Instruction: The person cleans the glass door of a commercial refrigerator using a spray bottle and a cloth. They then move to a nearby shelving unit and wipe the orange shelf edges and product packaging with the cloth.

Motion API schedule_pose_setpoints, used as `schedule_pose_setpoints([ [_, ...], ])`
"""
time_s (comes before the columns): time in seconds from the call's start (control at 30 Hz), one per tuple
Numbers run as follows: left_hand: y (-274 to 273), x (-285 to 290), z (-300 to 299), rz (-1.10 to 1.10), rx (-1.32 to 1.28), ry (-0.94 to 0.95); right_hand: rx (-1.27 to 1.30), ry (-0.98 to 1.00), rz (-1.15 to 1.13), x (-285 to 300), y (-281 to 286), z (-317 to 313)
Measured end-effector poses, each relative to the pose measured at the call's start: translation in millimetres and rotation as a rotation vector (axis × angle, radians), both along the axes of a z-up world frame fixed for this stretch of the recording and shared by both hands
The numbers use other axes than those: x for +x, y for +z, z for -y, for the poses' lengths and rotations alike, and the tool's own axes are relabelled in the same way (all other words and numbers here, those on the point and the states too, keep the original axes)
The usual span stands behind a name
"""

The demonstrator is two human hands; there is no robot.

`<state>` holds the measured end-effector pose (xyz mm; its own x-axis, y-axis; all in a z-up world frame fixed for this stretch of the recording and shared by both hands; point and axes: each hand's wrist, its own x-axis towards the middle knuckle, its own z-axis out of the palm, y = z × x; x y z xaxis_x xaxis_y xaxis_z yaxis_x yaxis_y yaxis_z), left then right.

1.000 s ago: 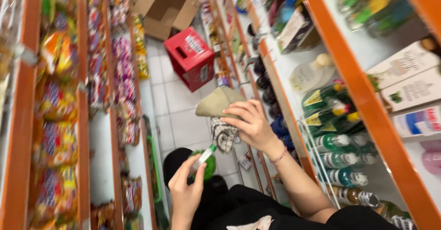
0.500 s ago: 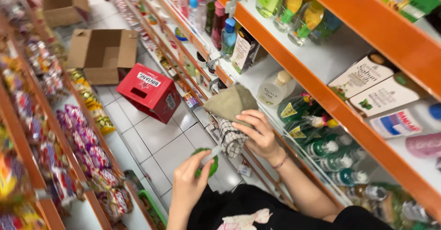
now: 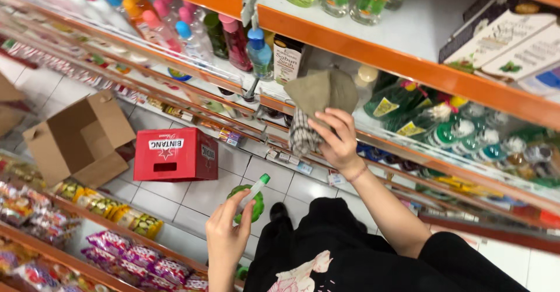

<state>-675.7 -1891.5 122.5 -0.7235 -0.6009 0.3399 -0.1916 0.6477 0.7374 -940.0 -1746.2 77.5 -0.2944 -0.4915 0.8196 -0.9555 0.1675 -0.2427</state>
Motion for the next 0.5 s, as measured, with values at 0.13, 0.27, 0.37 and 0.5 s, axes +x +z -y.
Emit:
schedule_pose_setpoints([
  [0.13,-2,-7,23,0.022,-0.026,-0.142,-0.055,-0.134,0.09,4,-5,25],
  [0.27,-3,-20,40,0.049,-0.005,-0.26,-0.111,-0.231,0.137,8,-5,48],
  [0.37,-5,-27,48,0.051,-0.028,-0.34,-0.151,-0.283,0.185,8,-9,61],
  [0.5,-7,-36,52,0.06,-0.044,-0.408,-0.203,-0.364,0.265,8,-14,69],
])
